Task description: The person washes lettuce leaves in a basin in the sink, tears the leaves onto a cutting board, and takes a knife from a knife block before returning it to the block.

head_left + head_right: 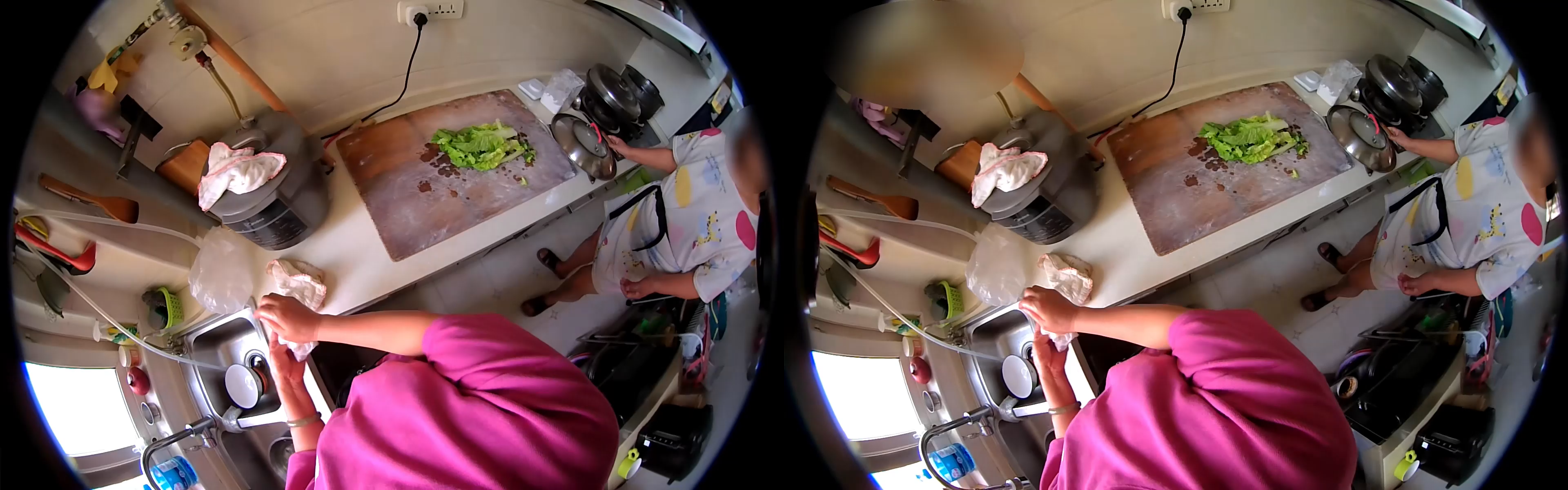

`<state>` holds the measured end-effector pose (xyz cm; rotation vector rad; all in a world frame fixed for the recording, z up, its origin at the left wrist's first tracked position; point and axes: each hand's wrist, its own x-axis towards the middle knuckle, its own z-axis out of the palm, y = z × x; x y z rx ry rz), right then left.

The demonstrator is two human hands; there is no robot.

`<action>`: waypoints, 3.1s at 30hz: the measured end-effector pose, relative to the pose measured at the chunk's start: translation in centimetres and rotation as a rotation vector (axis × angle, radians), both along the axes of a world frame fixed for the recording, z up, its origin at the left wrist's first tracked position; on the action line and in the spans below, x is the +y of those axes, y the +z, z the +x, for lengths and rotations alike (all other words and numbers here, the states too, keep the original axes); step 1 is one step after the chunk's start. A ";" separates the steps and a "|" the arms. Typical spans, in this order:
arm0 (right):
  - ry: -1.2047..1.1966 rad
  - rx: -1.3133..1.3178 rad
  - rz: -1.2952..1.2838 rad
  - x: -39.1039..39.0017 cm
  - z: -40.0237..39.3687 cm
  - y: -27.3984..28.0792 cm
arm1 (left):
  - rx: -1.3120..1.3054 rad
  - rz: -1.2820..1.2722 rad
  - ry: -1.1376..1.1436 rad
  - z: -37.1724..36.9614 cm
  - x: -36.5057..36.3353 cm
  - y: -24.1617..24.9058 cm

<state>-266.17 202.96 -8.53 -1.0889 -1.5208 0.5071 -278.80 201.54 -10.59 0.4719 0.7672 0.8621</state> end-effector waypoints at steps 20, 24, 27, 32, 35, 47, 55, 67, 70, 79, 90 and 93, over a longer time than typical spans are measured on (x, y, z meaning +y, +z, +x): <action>0.338 0.193 -0.441 -1.9 2.4 -1.5 | 0.585 0.504 -0.018 -0.9 0.6 -0.5; 0.339 0.170 -0.425 -1.8 1.4 -2.5 | 0.579 0.544 0.018 -1.4 -1.0 0.7; 0.317 0.106 -0.319 -1.1 0.4 -4.3 | 0.578 0.432 0.009 -1.8 -1.8 2.2; 0.080 -0.120 -0.103 -2.3 -0.1 -4.9 | 0.618 0.404 -0.008 -5.0 -3.4 2.3; 0.063 -0.322 -0.303 -3.1 -0.3 -5.0 | 0.679 0.361 0.091 -7.8 -5.2 1.9; 0.013 -0.882 -0.246 2.9 -0.2 -10.2 | 0.832 0.079 0.436 -18.6 -16.3 0.2; -0.141 -0.589 -0.234 6.7 -4.8 -14.3 | 0.852 0.075 0.452 -20.9 -17.7 -0.5; 0.116 -1.031 -0.476 3.3 -7.6 -4.8 | 0.890 0.216 0.409 -21.1 -15.8 0.7; 0.372 -0.714 -0.467 2.4 -9.1 -3.9 | 0.878 0.247 0.423 -21.3 -16.5 -1.0; 0.586 -0.899 -0.052 -0.5 -13.3 -4.3 | 1.024 0.239 0.500 -23.6 -20.2 -3.3; 0.884 -0.824 -0.155 -2.9 -17.7 -4.9 | 1.146 0.233 0.576 -24.6 -23.6 -1.9; 0.957 -0.811 -0.204 -3.3 -20.0 -2.2 | 1.100 0.163 0.578 -25.0 -24.3 -1.8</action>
